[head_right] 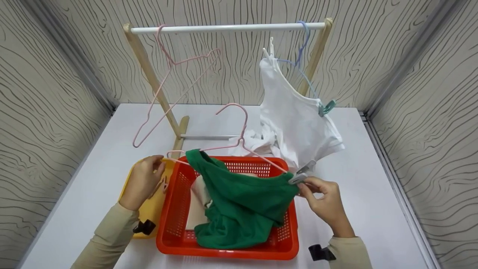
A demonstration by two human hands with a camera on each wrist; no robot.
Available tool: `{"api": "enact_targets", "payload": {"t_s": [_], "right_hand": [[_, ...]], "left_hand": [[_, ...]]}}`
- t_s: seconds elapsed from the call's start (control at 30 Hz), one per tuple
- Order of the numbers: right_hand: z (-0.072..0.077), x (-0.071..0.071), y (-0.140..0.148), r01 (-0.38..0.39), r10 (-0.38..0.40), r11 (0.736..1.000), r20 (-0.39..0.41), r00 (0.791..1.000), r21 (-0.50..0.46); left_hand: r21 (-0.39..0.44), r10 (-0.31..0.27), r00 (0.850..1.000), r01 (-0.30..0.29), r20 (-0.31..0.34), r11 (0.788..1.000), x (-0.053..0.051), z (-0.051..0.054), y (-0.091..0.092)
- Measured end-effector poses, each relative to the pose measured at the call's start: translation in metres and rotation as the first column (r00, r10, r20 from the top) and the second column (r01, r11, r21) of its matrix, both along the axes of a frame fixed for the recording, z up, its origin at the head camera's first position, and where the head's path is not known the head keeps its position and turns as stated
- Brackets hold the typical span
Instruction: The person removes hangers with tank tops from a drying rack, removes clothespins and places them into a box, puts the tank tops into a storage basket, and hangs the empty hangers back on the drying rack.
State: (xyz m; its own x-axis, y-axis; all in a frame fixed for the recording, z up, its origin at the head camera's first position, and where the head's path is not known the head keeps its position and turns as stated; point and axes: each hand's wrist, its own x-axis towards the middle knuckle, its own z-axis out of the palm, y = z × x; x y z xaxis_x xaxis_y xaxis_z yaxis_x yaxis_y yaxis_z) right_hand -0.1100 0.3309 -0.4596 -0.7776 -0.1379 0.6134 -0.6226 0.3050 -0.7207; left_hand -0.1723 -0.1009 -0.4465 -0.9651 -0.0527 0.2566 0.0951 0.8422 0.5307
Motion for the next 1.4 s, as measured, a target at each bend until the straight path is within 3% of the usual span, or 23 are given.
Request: {"api": "enact_targets", "payload": {"t_s": [0.27, 0.47, 0.57, 0.8, 1.03, 1.27, 1.4], "right_hand": [[0.0, 0.0, -0.001, 0.003, -0.003, 1.0, 0.002, 1.0, -0.008], [0.0, -0.002, -0.002, -0.047, 0.048, 0.998, 0.002, 0.999, -0.051], [0.0, -0.002, -0.003, -0.028, 0.028, 0.999, 0.008, 1.0, -0.032], [0.0, -0.004, -0.005, -0.037, 0.037, 0.999, -0.003, 0.999, -0.031], [0.006, -0.004, -0.006, 0.036, -0.029, 0.989, -0.052, 0.998, 0.141], [0.007, -0.004, -0.009, 0.021, -0.021, 0.993, -0.003, 1.0, 0.115], [0.004, -0.006, -0.008, 0.008, -0.006, 0.997, -0.029, 1.0, 0.08]], "left_hand": [[0.018, -0.016, 0.99, 0.019, -0.137, 1.0, 0.008, 0.012, 0.006], [0.014, -0.081, 0.96, 0.088, -0.267, 0.996, 0.015, 0.019, 0.014], [0.015, -0.121, 0.946, 0.132, -0.301, 0.991, 0.017, 0.023, 0.019], [0.059, -0.15, 0.928, 0.18, -0.34, 0.982, 0.019, 0.031, 0.033], [0.114, -0.224, 0.896, 0.287, -0.385, 0.951, 0.02, 0.036, 0.052], [0.147, -0.283, 0.873, 0.365, -0.397, 0.919, 0.02, 0.039, 0.07], [0.154, -0.321, 0.853, 0.412, -0.411, 0.898, 0.021, 0.04, 0.079]]}}
